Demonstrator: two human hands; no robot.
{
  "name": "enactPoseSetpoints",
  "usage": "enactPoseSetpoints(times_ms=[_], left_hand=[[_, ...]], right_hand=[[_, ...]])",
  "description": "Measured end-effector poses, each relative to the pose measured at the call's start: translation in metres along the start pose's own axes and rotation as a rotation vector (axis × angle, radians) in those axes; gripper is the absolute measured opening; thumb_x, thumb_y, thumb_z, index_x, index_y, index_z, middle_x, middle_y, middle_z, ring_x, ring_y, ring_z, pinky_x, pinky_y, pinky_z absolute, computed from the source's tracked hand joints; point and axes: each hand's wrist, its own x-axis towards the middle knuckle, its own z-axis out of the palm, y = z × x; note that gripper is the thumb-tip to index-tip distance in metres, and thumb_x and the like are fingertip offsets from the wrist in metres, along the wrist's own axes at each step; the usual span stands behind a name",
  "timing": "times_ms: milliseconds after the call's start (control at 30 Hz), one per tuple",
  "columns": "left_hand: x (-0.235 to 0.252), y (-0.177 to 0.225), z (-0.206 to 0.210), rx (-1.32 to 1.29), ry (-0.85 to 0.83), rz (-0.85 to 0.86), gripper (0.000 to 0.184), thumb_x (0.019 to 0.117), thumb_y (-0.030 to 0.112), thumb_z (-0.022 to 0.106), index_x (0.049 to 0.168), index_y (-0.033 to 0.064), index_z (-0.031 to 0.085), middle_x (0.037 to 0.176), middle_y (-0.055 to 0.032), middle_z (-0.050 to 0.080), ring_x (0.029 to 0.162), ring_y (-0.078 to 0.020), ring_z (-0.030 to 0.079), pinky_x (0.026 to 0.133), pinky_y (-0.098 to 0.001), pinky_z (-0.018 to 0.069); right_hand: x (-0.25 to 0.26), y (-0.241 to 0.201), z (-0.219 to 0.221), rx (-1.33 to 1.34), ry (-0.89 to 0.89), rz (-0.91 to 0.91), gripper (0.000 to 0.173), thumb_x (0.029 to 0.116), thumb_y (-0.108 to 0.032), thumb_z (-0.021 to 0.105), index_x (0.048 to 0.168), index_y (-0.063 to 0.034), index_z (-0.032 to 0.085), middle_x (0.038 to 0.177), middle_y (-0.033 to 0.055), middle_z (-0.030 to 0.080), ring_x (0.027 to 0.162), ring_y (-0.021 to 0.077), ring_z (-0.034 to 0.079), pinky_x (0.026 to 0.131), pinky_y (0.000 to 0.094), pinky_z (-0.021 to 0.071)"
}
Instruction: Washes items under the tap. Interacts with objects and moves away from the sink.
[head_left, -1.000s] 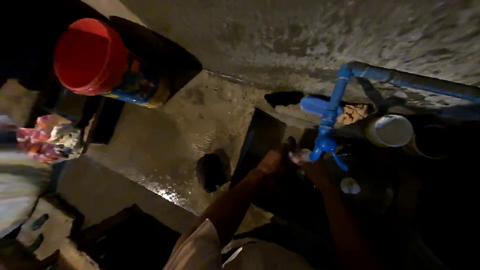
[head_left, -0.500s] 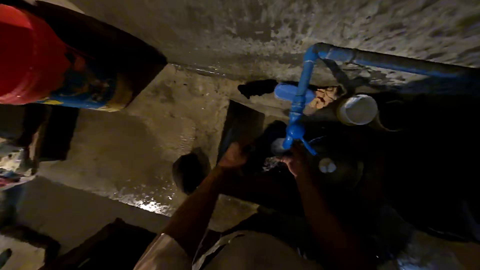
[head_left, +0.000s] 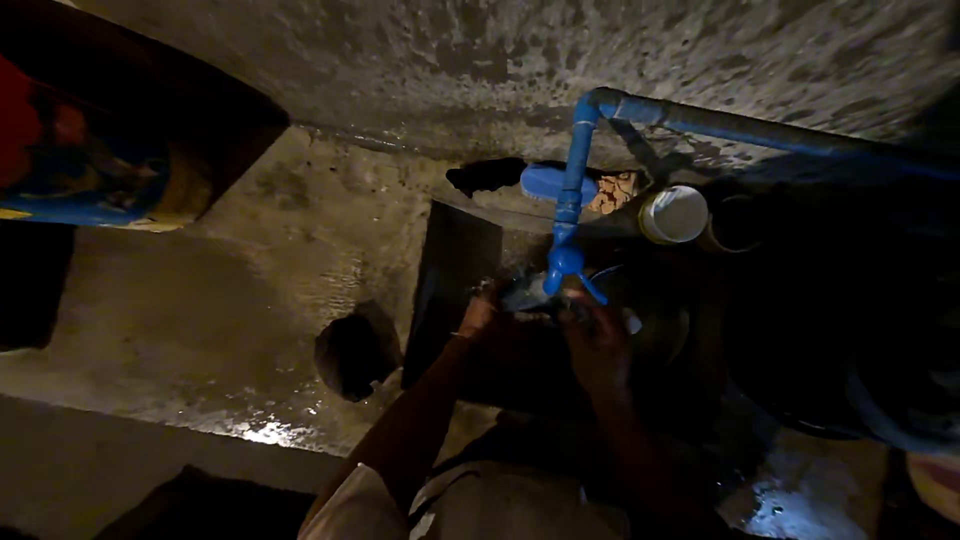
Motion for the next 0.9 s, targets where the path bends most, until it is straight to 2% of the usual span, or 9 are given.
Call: enactPoseSetpoints(times_ms=[200, 400, 467, 533, 600, 700, 733, 800, 900], left_hand=[[0.004, 0.011, 0.001, 0.409, -0.178, 0.036, 0.066, 0.0960, 0.019, 0.069, 0.153, 0.0011, 0.042, 0.152, -0.0263, 0.045, 0.139, -0.0431, 0.046, 0.113, -0.0576, 0.0391], [-0.005, 0.021, -0.009, 0.503, -0.269, 0.103, 0.051, 0.0986, 0.009, 0.062, 0.148, 0.0013, 0.049, 0.153, -0.0282, 0.040, 0.139, -0.0456, 0.044, 0.114, -0.0574, 0.0390], [-0.011, 0.023, -0.014, 0.533, -0.296, 0.251, 0.046, 0.0998, 0.017, 0.064, 0.143, 0.0031, 0.056, 0.144, -0.0256, 0.052, 0.134, -0.0421, 0.050, 0.111, -0.0550, 0.0421], [-0.021, 0.027, -0.022, 0.472, -0.319, 0.414, 0.049, 0.0932, 0.017, 0.072, 0.139, 0.0046, 0.060, 0.136, -0.0227, 0.059, 0.130, -0.0394, 0.053, 0.110, -0.0535, 0.0427], [-0.030, 0.027, -0.031, 0.293, -0.328, 0.507, 0.046, 0.0887, 0.011, 0.072, 0.133, 0.0035, 0.064, 0.133, -0.0204, 0.062, 0.127, -0.0340, 0.056, 0.109, -0.0505, 0.0446], [-0.042, 0.033, -0.031, -0.225, -0.266, 0.347, 0.033, 0.0963, 0.006, 0.056, 0.128, 0.0003, 0.064, 0.122, -0.0096, 0.065, 0.105, -0.0126, 0.063, 0.093, -0.0306, 0.0537], [-0.041, 0.030, -0.023, -0.449, -0.218, 0.302, 0.031, 0.0956, 0.008, 0.052, 0.124, 0.0019, 0.063, 0.112, -0.0044, 0.065, 0.092, -0.0081, 0.063, 0.080, -0.0264, 0.0551], [-0.032, 0.019, -0.005, -0.754, -0.154, 0.285, 0.037, 0.0916, 0.026, 0.058, 0.124, 0.0090, 0.062, 0.105, 0.0043, 0.068, 0.089, -0.0026, 0.064, 0.077, -0.0225, 0.0560], [-0.027, 0.021, -0.001, -0.539, -0.086, 0.259, 0.058, 0.0895, 0.037, 0.071, 0.133, 0.0027, 0.054, 0.111, 0.0004, 0.066, 0.098, -0.0039, 0.064, 0.089, -0.0243, 0.0556]], right_hand=[[-0.007, -0.045, -0.012, 0.117, 0.225, -0.407, 0.022, 0.0976, -0.002, 0.055, 0.107, 0.0011, 0.074, 0.110, 0.0089, 0.072, 0.108, 0.0070, 0.067, 0.094, 0.0216, 0.0565], [-0.016, -0.012, -0.015, 0.197, -0.030, -0.280, 0.027, 0.0995, -0.002, 0.054, 0.120, 0.0015, 0.072, 0.122, 0.0128, 0.072, 0.116, 0.0140, 0.068, 0.099, 0.0280, 0.0569], [-0.006, 0.015, -0.016, -0.001, -0.255, -0.019, 0.044, 0.0955, -0.007, 0.063, 0.139, -0.0009, 0.060, 0.142, 0.0194, 0.059, 0.128, 0.0235, 0.060, 0.104, 0.0353, 0.0524], [0.011, 0.039, -0.006, -0.106, -0.606, 0.163, 0.085, 0.0881, -0.018, 0.076, 0.160, -0.0062, 0.032, 0.165, 0.0220, 0.028, 0.150, 0.0338, 0.033, 0.120, 0.0469, 0.0356], [0.019, 0.051, 0.008, -0.113, -0.796, 0.235, 0.108, 0.0799, -0.028, 0.087, 0.163, -0.0082, 0.021, 0.167, 0.0219, 0.023, 0.152, 0.0344, 0.030, 0.122, 0.0499, 0.0310], [0.015, 0.047, 0.021, 0.147, -0.785, 0.397, 0.094, 0.0758, -0.026, 0.090, 0.152, -0.0032, 0.039, 0.135, 0.0158, 0.061, 0.120, 0.0187, 0.062, 0.103, 0.0376, 0.0522], [0.012, 0.045, 0.027, 0.283, -0.726, 0.469, 0.086, 0.0752, -0.021, 0.089, 0.146, -0.0012, 0.045, 0.125, 0.0124, 0.065, 0.110, 0.0134, 0.066, 0.097, 0.0321, 0.0555], [0.006, 0.035, 0.042, 0.580, -0.551, 0.656, 0.070, 0.0773, -0.004, 0.082, 0.138, 0.0015, 0.048, 0.110, 0.0095, 0.067, 0.093, 0.0105, 0.068, 0.082, 0.0286, 0.0599], [0.000, 0.028, 0.060, 0.737, -0.395, 0.842, 0.038, 0.0921, -0.001, 0.068, 0.128, -0.0007, 0.055, 0.099, 0.0053, 0.067, 0.083, 0.0088, 0.066, 0.073, 0.0275, 0.0587]])
